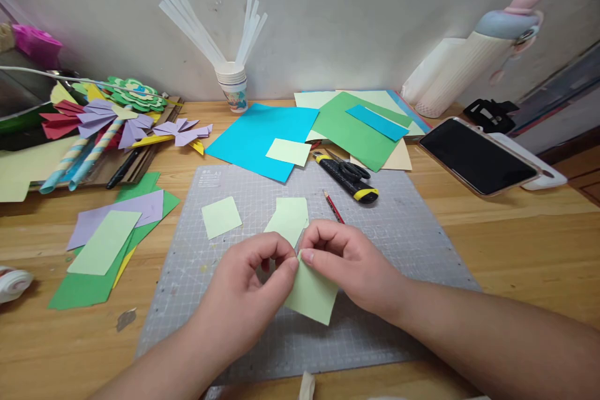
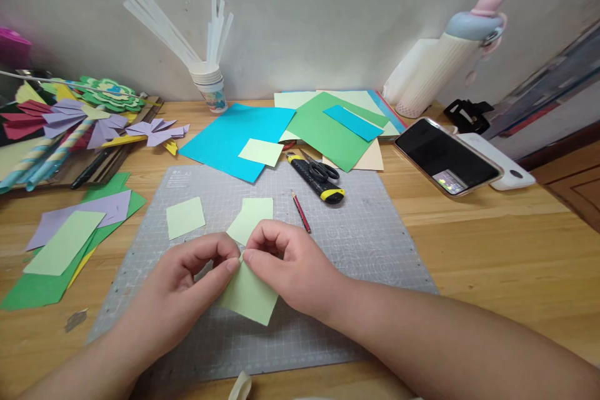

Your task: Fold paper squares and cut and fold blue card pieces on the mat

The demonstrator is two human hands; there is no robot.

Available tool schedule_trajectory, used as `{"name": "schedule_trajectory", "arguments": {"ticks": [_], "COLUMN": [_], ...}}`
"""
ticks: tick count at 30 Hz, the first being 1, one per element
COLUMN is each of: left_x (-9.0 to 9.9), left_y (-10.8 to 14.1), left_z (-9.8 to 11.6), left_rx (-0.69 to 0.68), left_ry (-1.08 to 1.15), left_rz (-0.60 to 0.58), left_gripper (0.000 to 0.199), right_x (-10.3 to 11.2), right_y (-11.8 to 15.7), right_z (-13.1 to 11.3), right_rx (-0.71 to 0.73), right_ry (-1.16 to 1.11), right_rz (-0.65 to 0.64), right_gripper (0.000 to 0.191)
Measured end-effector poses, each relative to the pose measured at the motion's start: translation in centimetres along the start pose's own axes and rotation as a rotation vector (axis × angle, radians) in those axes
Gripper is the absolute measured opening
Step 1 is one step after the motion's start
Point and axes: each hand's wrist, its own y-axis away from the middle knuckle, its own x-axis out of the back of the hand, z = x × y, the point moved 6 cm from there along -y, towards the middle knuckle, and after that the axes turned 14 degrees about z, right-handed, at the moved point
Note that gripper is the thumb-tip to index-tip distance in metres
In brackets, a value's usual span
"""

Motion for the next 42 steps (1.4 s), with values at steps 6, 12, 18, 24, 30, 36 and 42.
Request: {"name": "schedule_trajectory", "arguments": {"ticks": [6, 12, 18, 24, 30, 36, 42], "left_x": [-0.3, -0.4, -0.6, -0.7, -0.6, -0.4, -0.4], "left_y": [-0.1, 0.0, 0.0, 0.0, 0.0, 0.0, -0.2], "left_z": [0.2, 0.3, -0.3, -0.6, -0.7, -0.6, -0.8], "left_rx": [-0.021, -0.073, 0.095, 0.143, 0.141, 0.113, 0.148], "left_ry": [0.017, 0.021, 0.182, 0.219, 0.217, 0.173, 0.191], "left_rz": [-0.015, -0.042, -0.101, -0.094, -0.076, -0.074, -0.059], "left_gripper": [0.023, 0.020, 0.029, 0.021, 0.023, 0.024, 0.023], "right_x": [-0.1, -0.4, 0.5, 0.7, 0.8, 0.8, 0.3], "right_y": [0.1, 0.4, 0.0, -0.2, 0.0, 0.0, -0.1], "right_z": [0.1, -0.2, -0.6, -0.7, -0.7, -0.7, -0.3], "right_rx": [-0.026, -0.001, 0.042, 0.044, 0.058, 0.053, -0.007], "right_ry": [-0.010, 0.000, -0.016, 0.004, -0.017, -0.017, 0.008], "right_rz": [-0.025, -0.072, 0.051, 0.097, 0.106, 0.096, 0.016], "right_gripper": [0.015, 0.015, 0.018, 0.017, 0.018, 0.018, 0.022]}}
